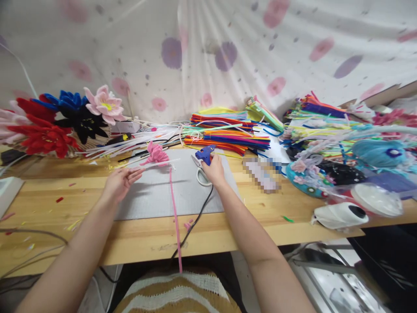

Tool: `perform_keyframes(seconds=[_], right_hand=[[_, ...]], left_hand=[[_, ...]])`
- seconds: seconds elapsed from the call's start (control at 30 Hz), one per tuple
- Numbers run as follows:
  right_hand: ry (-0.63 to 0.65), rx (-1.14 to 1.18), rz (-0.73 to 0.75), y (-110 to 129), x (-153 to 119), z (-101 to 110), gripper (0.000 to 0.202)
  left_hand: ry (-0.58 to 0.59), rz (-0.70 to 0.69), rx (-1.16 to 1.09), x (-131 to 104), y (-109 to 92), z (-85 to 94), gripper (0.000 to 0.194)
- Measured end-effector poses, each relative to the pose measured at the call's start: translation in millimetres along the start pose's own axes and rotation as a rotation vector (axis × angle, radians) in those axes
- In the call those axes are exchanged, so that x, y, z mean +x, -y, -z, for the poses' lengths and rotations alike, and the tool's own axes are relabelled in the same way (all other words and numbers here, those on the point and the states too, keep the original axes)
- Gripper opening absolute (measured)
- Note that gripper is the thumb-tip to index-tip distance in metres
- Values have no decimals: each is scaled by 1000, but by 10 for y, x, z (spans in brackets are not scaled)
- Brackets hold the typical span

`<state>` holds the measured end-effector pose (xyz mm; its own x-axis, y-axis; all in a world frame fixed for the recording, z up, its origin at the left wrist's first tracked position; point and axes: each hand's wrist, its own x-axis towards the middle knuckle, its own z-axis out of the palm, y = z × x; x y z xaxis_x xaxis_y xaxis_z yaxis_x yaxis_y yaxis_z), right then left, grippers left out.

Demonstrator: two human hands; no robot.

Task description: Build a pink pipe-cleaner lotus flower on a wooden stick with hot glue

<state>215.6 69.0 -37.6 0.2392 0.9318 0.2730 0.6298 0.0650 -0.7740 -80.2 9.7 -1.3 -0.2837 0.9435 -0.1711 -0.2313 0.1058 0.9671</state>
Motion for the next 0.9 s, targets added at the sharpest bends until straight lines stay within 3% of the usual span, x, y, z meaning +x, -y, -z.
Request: perform_keyframes(seconds=[0.43, 0.7, 0.9], right_hand=[[84, -8, -12, 250, -218, -99, 38], [53, 8, 41, 193, -198, -113, 37], [20, -57, 34, 189, -195, -125, 38]], left_hand=[[27, 54, -80, -98, 214, -252, 13], [-72, 98, -260, -141, 191, -302, 18], [-31, 59, -252, -169, 209, -331, 14]])
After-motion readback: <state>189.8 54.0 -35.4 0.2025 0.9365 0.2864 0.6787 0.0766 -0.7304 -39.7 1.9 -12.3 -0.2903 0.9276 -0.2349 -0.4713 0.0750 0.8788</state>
